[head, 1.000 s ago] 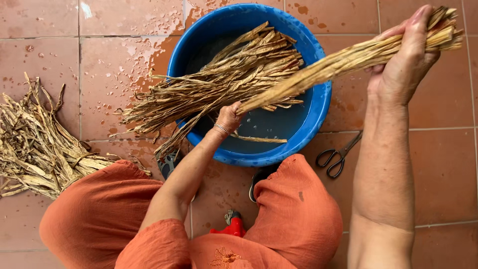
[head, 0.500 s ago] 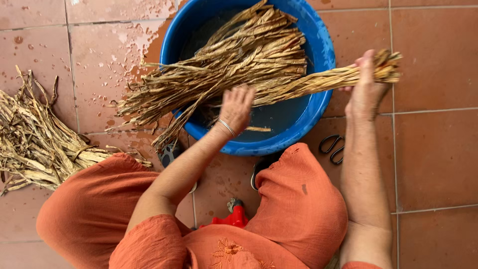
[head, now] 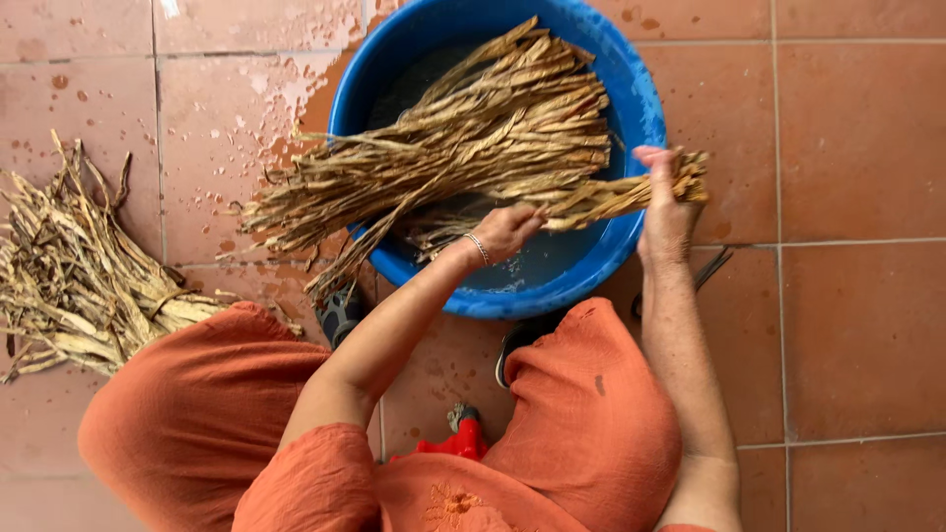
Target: The person sits on a small stool and repeatedly dips bundles of dried plant material into a blue basin of water. They separate the bundles by hand, soak them, and place the wet material into a growing pile on the floor to the right.
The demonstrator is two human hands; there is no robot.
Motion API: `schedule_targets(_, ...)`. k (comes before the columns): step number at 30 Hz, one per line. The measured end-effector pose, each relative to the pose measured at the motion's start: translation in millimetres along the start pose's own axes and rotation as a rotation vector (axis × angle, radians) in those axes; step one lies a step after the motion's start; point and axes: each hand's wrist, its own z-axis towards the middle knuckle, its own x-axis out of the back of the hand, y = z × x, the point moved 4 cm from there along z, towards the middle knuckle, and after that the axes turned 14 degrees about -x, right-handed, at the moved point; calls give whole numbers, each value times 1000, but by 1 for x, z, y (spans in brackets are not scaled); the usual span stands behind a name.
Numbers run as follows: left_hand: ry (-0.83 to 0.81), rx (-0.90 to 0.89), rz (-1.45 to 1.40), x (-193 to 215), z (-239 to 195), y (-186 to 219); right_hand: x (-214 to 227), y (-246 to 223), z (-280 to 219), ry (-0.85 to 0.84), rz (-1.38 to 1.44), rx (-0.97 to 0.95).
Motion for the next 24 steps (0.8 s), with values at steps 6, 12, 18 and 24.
schedule_targets(6,231,-182,-642,46,47,91,-46,-34,-21,-245,52,-129)
schedule_targets(12,235,-254,-696,47,59,132,-53,-43,-21,-350,139,-191)
schedule_targets(18,477,-513,-140,56,55,157,-51,-21,-19,-117,236,-195)
schedule_targets(24,239,-215,101,31,53,142,-41,-14,-7,-51,261,-161)
